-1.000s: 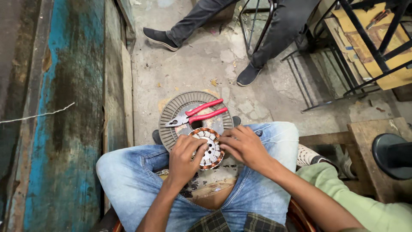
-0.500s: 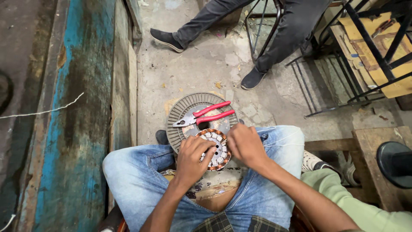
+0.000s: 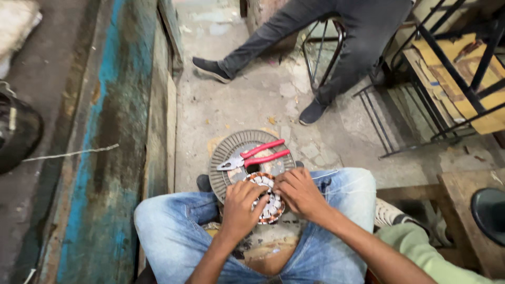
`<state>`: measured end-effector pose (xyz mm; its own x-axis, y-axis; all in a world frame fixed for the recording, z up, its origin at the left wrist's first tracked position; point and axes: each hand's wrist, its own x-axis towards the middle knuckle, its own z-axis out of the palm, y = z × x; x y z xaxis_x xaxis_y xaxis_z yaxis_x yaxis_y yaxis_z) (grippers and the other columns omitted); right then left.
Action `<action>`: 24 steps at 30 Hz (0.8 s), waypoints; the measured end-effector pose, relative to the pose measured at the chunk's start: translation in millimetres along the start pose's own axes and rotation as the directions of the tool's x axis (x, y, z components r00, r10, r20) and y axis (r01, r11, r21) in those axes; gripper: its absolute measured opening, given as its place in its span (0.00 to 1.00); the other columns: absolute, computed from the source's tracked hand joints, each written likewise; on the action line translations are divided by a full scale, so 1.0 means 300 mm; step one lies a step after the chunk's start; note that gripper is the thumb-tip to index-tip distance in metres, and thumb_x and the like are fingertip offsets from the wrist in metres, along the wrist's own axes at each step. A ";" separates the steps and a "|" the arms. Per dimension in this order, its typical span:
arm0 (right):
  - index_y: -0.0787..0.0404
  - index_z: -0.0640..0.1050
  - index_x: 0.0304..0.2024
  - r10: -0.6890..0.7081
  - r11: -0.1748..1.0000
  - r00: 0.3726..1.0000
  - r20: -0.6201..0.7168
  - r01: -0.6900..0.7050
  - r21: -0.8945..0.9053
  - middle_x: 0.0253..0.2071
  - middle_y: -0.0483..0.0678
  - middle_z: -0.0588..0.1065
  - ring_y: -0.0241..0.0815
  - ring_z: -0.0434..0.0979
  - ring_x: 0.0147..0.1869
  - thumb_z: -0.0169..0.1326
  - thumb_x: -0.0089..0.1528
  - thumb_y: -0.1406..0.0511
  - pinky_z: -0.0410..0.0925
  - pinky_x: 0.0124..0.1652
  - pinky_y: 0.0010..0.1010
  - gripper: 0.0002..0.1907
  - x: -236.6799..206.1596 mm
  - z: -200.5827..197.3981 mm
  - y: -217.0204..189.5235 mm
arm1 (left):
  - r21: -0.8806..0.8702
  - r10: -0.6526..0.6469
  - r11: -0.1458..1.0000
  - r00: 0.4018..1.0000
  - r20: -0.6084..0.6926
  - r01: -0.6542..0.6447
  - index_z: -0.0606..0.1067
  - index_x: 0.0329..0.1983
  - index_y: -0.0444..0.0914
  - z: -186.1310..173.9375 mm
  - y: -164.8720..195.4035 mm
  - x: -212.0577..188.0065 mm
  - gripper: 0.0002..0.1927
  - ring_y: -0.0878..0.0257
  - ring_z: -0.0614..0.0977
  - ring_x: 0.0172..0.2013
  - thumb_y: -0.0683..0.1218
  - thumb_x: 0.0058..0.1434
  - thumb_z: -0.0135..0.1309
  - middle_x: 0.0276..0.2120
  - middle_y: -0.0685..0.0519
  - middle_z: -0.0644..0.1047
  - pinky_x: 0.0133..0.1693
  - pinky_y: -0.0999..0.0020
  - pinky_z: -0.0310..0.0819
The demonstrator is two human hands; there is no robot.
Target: The person sits on the floor and winds white wire around the slots of a motor stator by hand. They repeatedly pull the wire, thread it through slots, and wrap it around the stator core. A pair of pliers rests on a fan guard nearby but is not used.
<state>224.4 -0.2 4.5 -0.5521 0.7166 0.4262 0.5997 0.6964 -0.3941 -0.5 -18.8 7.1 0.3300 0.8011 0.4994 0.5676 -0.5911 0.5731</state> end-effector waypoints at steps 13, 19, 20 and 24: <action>0.63 0.82 0.45 0.086 0.781 0.991 0.101 -0.130 0.611 0.38 0.45 0.80 0.35 0.79 0.43 0.59 0.67 0.65 0.71 0.44 0.29 0.08 -0.034 -0.056 0.020 | -0.149 0.004 0.989 1.000 0.026 0.000 0.81 0.41 0.37 0.028 0.060 0.050 0.11 0.52 0.76 0.44 0.43 0.55 0.62 0.39 0.49 0.76 0.46 0.56 0.67; 0.68 0.81 0.43 0.384 0.417 0.887 0.255 -0.413 0.809 0.33 0.48 0.80 0.36 0.80 0.38 0.56 0.66 0.63 0.73 0.40 0.30 0.12 -0.066 -0.090 0.112 | -0.581 -0.065 0.807 0.994 0.093 0.107 0.79 0.38 0.33 0.013 0.006 0.034 0.07 0.57 0.80 0.41 0.43 0.66 0.57 0.37 0.49 0.80 0.46 0.63 0.73; 0.68 0.81 0.42 0.408 0.397 0.881 0.241 -0.409 0.821 0.34 0.48 0.79 0.36 0.80 0.38 0.57 0.65 0.63 0.73 0.40 0.30 0.12 -0.071 -0.083 0.131 | -0.670 -0.059 0.729 0.988 0.143 0.140 0.79 0.38 0.32 0.018 -0.013 0.024 0.09 0.58 0.81 0.42 0.44 0.68 0.56 0.37 0.49 0.80 0.47 0.63 0.74; 0.67 0.79 0.45 0.513 0.259 0.845 0.152 -0.321 0.911 0.34 0.49 0.78 0.39 0.79 0.39 0.57 0.65 0.63 0.72 0.42 0.31 0.12 -0.086 -0.075 0.204 | -0.821 -0.106 0.447 0.932 0.346 0.356 0.75 0.26 0.37 -0.008 -0.149 -0.036 0.16 0.64 0.76 0.30 0.50 0.68 0.53 0.26 0.53 0.77 0.34 0.64 0.72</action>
<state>288.3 23.0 -12.1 -0.2466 0.9685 0.0343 -0.1955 -0.0151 -0.9806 -31.2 -1.3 -22.1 0.5090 0.8418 0.1800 -0.2485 -0.0565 0.9670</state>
